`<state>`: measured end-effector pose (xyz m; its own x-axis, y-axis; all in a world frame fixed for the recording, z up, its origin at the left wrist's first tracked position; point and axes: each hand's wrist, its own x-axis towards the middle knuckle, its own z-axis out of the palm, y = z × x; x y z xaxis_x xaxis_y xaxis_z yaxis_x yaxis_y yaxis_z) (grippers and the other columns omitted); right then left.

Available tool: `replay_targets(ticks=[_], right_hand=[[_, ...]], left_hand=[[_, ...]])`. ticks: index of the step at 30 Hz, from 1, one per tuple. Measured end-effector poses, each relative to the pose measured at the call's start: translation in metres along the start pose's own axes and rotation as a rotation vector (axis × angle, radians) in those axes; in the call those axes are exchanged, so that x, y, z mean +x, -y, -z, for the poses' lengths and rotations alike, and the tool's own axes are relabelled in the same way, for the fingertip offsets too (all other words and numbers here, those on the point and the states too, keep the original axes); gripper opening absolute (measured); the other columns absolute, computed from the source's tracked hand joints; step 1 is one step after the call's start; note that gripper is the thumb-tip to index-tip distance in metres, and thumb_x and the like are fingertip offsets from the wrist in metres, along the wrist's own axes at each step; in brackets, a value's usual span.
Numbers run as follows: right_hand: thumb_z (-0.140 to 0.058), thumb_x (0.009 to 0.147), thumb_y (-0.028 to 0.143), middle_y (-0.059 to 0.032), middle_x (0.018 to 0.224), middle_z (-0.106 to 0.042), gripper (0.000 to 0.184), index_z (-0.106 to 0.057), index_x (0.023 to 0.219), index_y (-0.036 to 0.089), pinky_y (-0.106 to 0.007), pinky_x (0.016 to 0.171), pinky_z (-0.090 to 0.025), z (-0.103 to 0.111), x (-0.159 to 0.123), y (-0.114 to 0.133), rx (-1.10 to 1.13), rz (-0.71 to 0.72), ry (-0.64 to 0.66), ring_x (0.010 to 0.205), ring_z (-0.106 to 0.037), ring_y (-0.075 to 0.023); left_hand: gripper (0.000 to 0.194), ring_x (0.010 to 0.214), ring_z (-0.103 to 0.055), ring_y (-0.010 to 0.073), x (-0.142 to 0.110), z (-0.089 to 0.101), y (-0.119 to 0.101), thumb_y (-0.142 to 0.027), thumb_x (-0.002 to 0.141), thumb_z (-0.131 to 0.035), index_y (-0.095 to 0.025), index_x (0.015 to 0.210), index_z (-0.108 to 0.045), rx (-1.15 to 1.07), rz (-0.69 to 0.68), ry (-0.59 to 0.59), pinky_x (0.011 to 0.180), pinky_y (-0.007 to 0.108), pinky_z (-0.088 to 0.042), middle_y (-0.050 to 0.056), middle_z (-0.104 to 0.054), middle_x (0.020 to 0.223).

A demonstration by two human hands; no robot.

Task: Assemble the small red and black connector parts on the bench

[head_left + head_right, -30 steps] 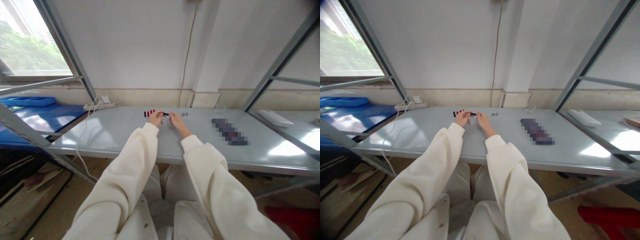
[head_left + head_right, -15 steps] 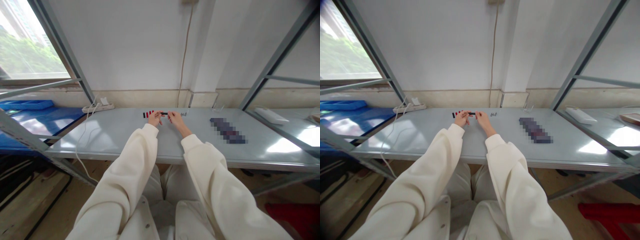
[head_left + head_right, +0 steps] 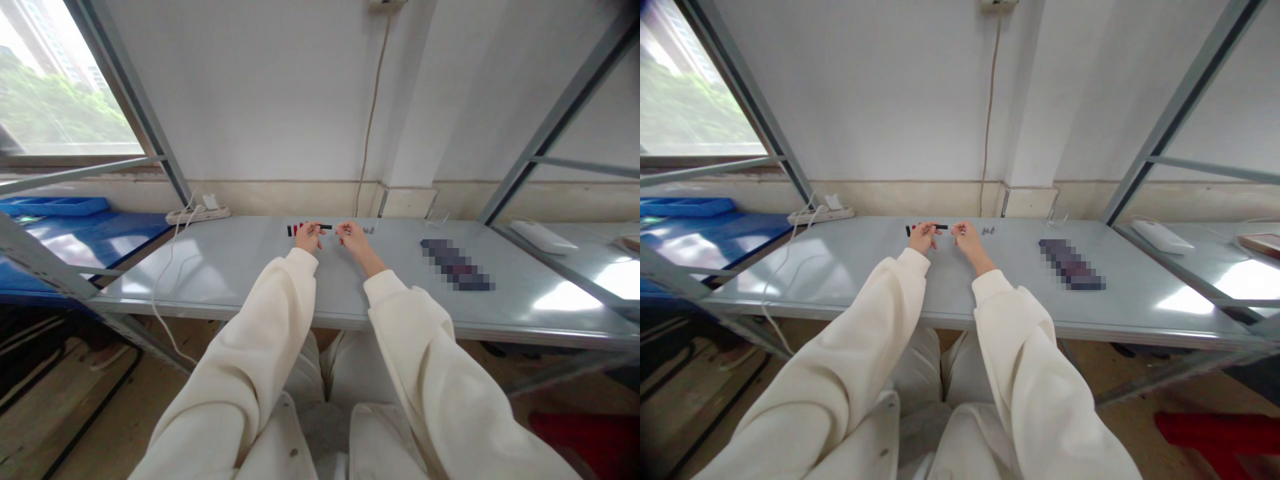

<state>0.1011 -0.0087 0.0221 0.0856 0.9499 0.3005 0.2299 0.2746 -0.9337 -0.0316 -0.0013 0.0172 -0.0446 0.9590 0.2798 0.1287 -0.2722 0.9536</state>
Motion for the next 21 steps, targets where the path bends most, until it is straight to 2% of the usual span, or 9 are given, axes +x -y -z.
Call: replay_targets(ticks=[4,8,10,11,13,15,17,21], right_hand=[[-0.050,0.074,0.024,0.0030,0.066,-0.052,0.008,-0.044,0.075,0.019,-0.020,0.046,-0.036,-0.0002,0.0005,0.0002,0.010,-0.011,0.016,0.044,-0.042,-0.0049],[-0.047,0.076,0.022,0.0027,0.068,-0.052,0.005,-0.042,0.074,0.020,-0.020,0.047,-0.037,0.0008,0.0002,0.0021,0.017,-0.023,-0.006,0.043,-0.042,-0.0048],[-0.045,0.077,0.023,0.0023,0.069,-0.053,0.006,-0.042,0.074,0.020,-0.021,0.047,-0.037,0.0017,0.0002,0.0031,0.030,-0.024,-0.041,0.043,-0.042,-0.0047],[-0.045,0.077,0.023,0.0021,0.070,-0.053,0.006,-0.042,0.074,0.020,-0.021,0.048,-0.037,0.0020,0.0003,0.0033,0.033,-0.021,-0.056,0.044,-0.042,-0.0047],[-0.046,0.077,0.025,0.0018,0.071,-0.053,0.008,-0.043,0.074,0.019,-0.021,0.049,-0.038,0.0019,0.0004,0.0030,0.028,-0.011,-0.064,0.045,-0.043,-0.0048],[-0.048,0.076,0.027,0.0017,0.070,-0.053,0.010,-0.044,0.073,0.019,-0.021,0.050,-0.038,0.0010,0.0001,0.0018,-0.001,-0.006,-0.028,0.047,-0.044,-0.0054],[-0.050,0.076,0.029,0.0013,0.069,-0.054,0.012,-0.046,0.073,0.018,-0.021,0.052,-0.039,-0.0004,-0.0007,0.0002,-0.052,0.002,0.029,0.049,-0.046,-0.0063],[-0.053,0.074,0.028,-0.0001,0.071,-0.056,0.012,-0.049,0.073,0.017,-0.022,0.056,-0.040,-0.0025,-0.0033,-0.0009,-0.201,0.053,0.112,0.052,-0.047,-0.0071]], left_hand=[[0.016,0.029,-0.040,0.0015,0.0011,0.0007,-0.0001,-0.021,0.082,-0.041,-0.012,0.088,-0.052,0.019,0.002,-0.043,0.034,0.017,-0.031,0.003,-0.063,0.075],[0.018,0.028,-0.038,0.0017,0.0034,0.0024,0.0005,-0.027,0.084,-0.037,-0.014,0.082,-0.048,0.012,0.015,-0.204,0.035,0.018,-0.031,0.001,-0.062,0.071],[0.019,0.028,-0.037,0.0019,0.0046,0.0038,0.0012,-0.029,0.085,-0.035,-0.014,0.081,-0.047,-0.001,0.029,-0.242,0.035,0.018,-0.031,0.001,-0.062,0.070],[0.020,0.028,-0.037,0.0020,0.0049,0.0043,0.0018,-0.030,0.085,-0.036,-0.014,0.080,-0.047,-0.004,0.038,-0.227,0.035,0.018,-0.031,0.001,-0.062,0.069],[0.021,0.029,-0.039,0.0023,0.0049,0.0040,0.0033,-0.033,0.083,-0.040,-0.014,0.075,-0.047,-0.001,0.056,-0.125,0.035,0.017,-0.030,0.001,-0.062,0.066],[0.023,0.030,-0.041,0.0027,0.0038,0.0023,0.0049,-0.035,0.080,-0.046,-0.014,0.072,-0.048,0.002,0.053,0.013,0.034,0.017,-0.030,0.001,-0.061,0.064],[0.026,0.031,-0.042,0.0031,0.0023,0.0001,0.0058,-0.038,0.077,-0.049,-0.013,0.071,-0.050,-0.010,0.031,0.102,0.034,0.017,-0.031,0.001,-0.061,0.063],[0.033,0.032,-0.041,0.0026,-0.0002,-0.0017,0.0042,-0.045,0.074,-0.051,-0.013,0.071,-0.051,-0.049,0.028,0.090,0.035,0.017,-0.031,0.001,-0.060,0.060]])
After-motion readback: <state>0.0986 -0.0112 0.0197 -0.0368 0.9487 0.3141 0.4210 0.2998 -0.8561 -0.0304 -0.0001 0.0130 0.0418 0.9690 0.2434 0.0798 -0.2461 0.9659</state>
